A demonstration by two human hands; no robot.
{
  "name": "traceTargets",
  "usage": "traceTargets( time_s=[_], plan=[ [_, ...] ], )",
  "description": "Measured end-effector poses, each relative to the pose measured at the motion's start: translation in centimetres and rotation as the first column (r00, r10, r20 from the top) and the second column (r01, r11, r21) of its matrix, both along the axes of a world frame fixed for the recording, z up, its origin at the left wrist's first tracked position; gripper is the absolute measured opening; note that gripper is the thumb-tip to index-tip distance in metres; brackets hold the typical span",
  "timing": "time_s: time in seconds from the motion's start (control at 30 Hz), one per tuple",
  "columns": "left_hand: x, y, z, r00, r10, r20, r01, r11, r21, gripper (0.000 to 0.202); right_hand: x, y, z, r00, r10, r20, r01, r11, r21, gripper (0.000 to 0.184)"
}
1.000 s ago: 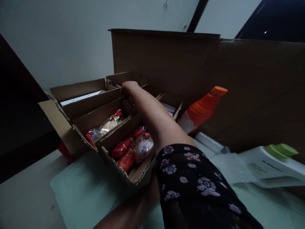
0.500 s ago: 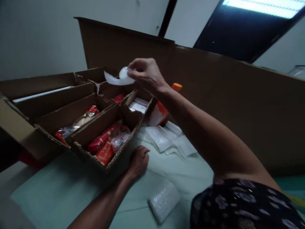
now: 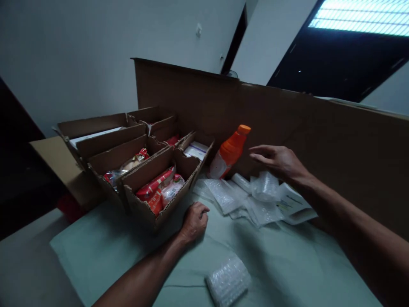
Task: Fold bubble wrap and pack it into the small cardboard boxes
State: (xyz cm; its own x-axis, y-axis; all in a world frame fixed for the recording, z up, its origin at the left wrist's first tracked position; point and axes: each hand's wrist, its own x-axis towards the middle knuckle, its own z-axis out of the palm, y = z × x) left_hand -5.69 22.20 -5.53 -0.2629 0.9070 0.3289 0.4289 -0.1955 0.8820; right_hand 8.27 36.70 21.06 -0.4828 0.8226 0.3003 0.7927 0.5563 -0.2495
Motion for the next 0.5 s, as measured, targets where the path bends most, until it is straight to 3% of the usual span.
traceTargets(
  time_s=[0.07,0.1,0.17,0.27,0.37,0.5],
  plan=[
    [0.1,0.1,-0.2,1.000,0.009,0.011,-0.009,1.000,0.003,0.025,-6.0,-2.1,0.7,0.977,0.211,-0.030,-0.212,0.977,-0.011,0.021],
    [0.1,0.2,-0.3,1.000,0.016,0.019,-0.016,1.000,0.004,0.025,-9.5,-3.2,1.0,0.933,0.357,-0.038,-0.359,0.932,-0.044,0.022],
    [0.3,0.3,-0.5,0.999,0.028,0.040,-0.028,1.000,0.007,0.026,-17.2,-5.1,1.6,0.874,0.483,-0.050,-0.485,0.872,-0.066,0.024],
    [0.6,0.5,-0.6,0.996,0.037,0.079,-0.039,0.999,0.023,0.026,-28.3,-6.5,2.0,0.770,0.637,-0.020,-0.637,0.771,0.015,0.029],
    [0.8,0.4,-0.8,0.992,0.041,0.123,-0.046,0.998,0.042,0.026,-37.0,-6.6,1.3,0.730,0.665,0.157,-0.669,0.742,-0.036,0.026],
    [0.9,-0.7,-1.3,0.978,0.043,0.202,-0.060,0.995,0.082,0.021,-43.6,-5.6,-0.4,0.690,0.695,0.200,-0.689,0.716,-0.110,0.028]
  ],
)
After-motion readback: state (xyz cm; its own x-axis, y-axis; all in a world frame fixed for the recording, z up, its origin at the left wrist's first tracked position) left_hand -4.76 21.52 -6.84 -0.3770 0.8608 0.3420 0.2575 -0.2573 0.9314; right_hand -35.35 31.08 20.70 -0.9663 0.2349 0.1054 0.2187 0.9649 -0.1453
